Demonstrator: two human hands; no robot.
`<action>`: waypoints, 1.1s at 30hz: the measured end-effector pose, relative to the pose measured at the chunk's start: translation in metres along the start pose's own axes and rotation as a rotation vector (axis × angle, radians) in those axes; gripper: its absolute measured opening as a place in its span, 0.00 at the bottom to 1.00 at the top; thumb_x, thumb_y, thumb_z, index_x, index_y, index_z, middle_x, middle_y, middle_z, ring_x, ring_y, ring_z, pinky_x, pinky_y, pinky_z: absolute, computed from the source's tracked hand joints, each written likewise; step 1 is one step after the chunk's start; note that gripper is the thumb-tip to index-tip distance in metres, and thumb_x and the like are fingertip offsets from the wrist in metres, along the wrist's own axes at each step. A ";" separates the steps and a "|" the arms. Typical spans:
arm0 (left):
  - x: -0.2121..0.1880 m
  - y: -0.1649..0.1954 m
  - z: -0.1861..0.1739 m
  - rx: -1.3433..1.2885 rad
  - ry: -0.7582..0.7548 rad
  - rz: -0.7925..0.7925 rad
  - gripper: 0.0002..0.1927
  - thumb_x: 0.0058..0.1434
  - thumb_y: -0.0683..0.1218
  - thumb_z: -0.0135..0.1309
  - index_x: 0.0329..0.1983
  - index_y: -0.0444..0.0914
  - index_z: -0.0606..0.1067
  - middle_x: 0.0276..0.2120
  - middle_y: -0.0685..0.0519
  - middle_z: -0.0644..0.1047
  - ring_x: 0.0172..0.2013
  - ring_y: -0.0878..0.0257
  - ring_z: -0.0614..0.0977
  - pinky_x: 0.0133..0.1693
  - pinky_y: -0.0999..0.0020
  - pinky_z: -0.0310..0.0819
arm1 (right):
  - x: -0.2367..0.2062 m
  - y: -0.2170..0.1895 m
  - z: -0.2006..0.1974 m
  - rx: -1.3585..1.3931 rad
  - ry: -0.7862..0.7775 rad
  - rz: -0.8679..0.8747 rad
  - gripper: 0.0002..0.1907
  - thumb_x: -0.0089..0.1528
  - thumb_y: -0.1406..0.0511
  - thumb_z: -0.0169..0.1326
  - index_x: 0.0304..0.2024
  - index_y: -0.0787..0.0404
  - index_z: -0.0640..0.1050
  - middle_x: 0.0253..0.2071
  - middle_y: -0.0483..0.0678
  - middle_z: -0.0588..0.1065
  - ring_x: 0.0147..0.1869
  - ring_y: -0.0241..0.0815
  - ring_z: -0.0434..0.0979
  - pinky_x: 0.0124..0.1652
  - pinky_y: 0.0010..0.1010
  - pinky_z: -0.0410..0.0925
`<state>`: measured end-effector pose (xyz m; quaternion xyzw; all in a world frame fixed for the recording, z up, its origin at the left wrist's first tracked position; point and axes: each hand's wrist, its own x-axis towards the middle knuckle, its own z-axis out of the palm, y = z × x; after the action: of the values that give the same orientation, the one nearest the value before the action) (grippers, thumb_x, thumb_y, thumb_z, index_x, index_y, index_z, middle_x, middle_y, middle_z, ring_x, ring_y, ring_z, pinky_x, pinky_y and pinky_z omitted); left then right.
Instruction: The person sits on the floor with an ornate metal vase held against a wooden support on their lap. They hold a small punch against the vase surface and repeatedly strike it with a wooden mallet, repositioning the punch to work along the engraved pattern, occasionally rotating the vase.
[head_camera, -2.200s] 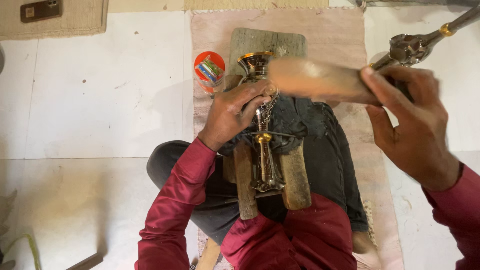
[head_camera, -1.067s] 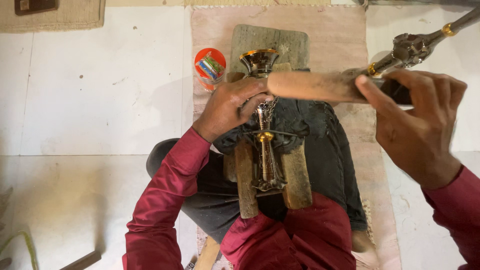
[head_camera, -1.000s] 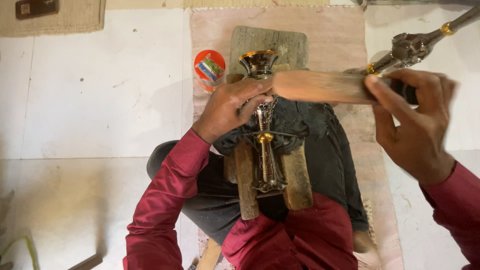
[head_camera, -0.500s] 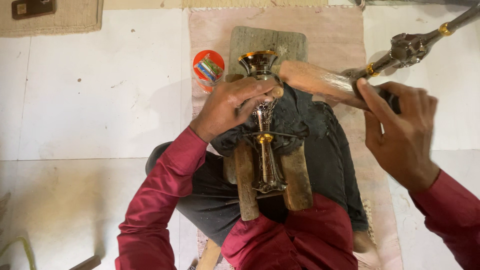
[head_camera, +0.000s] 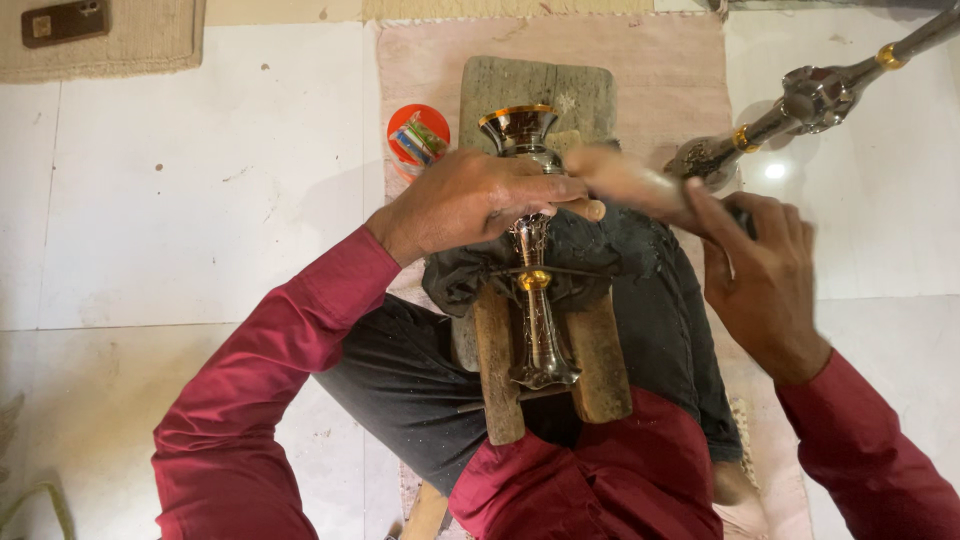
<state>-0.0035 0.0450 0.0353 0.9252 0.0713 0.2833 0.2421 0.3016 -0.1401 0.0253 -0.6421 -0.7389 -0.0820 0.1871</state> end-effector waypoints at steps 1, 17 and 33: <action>0.001 0.002 0.000 0.012 -0.015 -0.025 0.28 0.61 0.38 0.62 0.64 0.51 0.75 0.47 0.55 0.84 0.39 0.63 0.87 0.31 0.70 0.80 | 0.000 -0.003 -0.003 -0.062 0.011 -0.001 0.32 0.68 0.72 0.59 0.73 0.46 0.73 0.53 0.51 0.73 0.55 0.48 0.70 0.55 0.43 0.63; 0.009 0.006 -0.004 0.052 -0.063 -0.057 0.24 0.61 0.40 0.64 0.60 0.50 0.76 0.38 0.56 0.84 0.32 0.63 0.86 0.27 0.66 0.77 | -0.010 -0.005 -0.015 0.079 0.274 -0.033 0.28 0.68 0.76 0.61 0.69 0.56 0.70 0.55 0.55 0.70 0.59 0.51 0.69 0.51 0.44 0.64; 0.017 0.010 -0.015 -0.014 -0.073 0.054 0.29 0.54 0.33 0.61 0.59 0.45 0.76 0.46 0.53 0.83 0.40 0.59 0.88 0.32 0.67 0.81 | -0.013 0.008 -0.012 0.327 0.366 -0.020 0.24 0.74 0.73 0.57 0.69 0.58 0.66 0.59 0.56 0.70 0.65 0.54 0.69 0.61 0.49 0.65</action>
<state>0.0017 0.0475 0.0593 0.9348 0.0354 0.2565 0.2430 0.3125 -0.1549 0.0300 -0.5704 -0.7025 -0.0780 0.4184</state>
